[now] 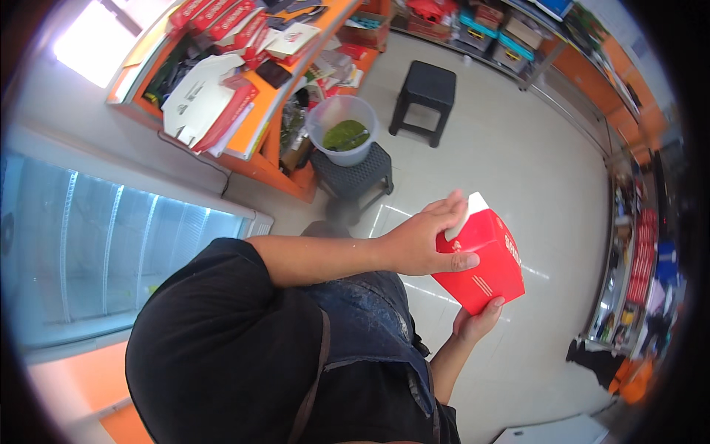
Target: The person folds flat cardboard pieces into small red and white boxes labeled 'SI PAMAN' and stacks them on a metal shelf. The person repeatedly picks up flat pieces, folds them into box shapes, and places them on the shelf.
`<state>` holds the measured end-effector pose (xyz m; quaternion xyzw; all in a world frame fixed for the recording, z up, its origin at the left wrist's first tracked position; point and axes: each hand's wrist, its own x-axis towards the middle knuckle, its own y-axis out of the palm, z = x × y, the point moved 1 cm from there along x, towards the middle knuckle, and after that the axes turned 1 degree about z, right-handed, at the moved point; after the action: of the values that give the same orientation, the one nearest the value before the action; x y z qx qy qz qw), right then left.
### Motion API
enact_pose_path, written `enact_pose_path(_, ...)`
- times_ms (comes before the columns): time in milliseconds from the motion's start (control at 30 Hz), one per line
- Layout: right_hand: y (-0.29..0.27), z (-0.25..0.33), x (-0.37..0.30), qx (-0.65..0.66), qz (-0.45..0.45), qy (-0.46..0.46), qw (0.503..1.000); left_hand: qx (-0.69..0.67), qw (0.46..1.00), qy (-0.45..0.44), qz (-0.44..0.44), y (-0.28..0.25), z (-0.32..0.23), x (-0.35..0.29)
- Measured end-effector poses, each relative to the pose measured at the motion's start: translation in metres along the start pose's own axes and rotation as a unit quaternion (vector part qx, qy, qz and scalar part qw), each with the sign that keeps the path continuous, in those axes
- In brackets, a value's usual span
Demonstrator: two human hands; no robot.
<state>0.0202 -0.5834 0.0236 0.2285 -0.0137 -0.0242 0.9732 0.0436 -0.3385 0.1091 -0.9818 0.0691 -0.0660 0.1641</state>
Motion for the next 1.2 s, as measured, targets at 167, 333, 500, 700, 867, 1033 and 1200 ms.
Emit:
enact_pose_path(167, 0.063, -0.030, 0.047, -0.024, 0.120, 0.050, 0.991, -0.055, 0.989, -0.114, -0.071, -0.073, 0.030, -0.012)
enact_pose_path(333, 0.117, -0.062, 0.089, -0.123, 0.216, 0.110, 0.962, -0.048, 0.984, -0.058, -0.161, -0.148, 0.069, -0.036)
enact_pose_path(500, 0.201, -0.078, 0.105, -0.144, 0.256, 0.203, 0.934, 0.004, 0.979, 0.075, -0.190, -0.209, 0.112, -0.049)
enact_pose_path(700, 0.307, -0.114, 0.124, 0.035, 0.196, 0.384, 0.902, 0.086, 0.954, 0.204, -0.202, -0.285, 0.150, -0.042)
enact_pose_path(867, 0.406, -0.161, 0.158, 0.055, 0.210, 0.444, 0.869, 0.235, 0.931, 0.229, -0.162, -0.355, 0.160, -0.037)
enact_pose_path(1033, 0.470, -0.192, 0.182, 0.066, 0.183, 0.504, 0.841, 0.228, 0.924, 0.246, -0.182, -0.404, 0.181, -0.037)
enact_pose_path(1200, 0.501, -0.209, 0.204, -0.017, 0.269, 0.459, 0.847, 0.260, 0.923, 0.215, -0.188, -0.428, 0.177, -0.040)
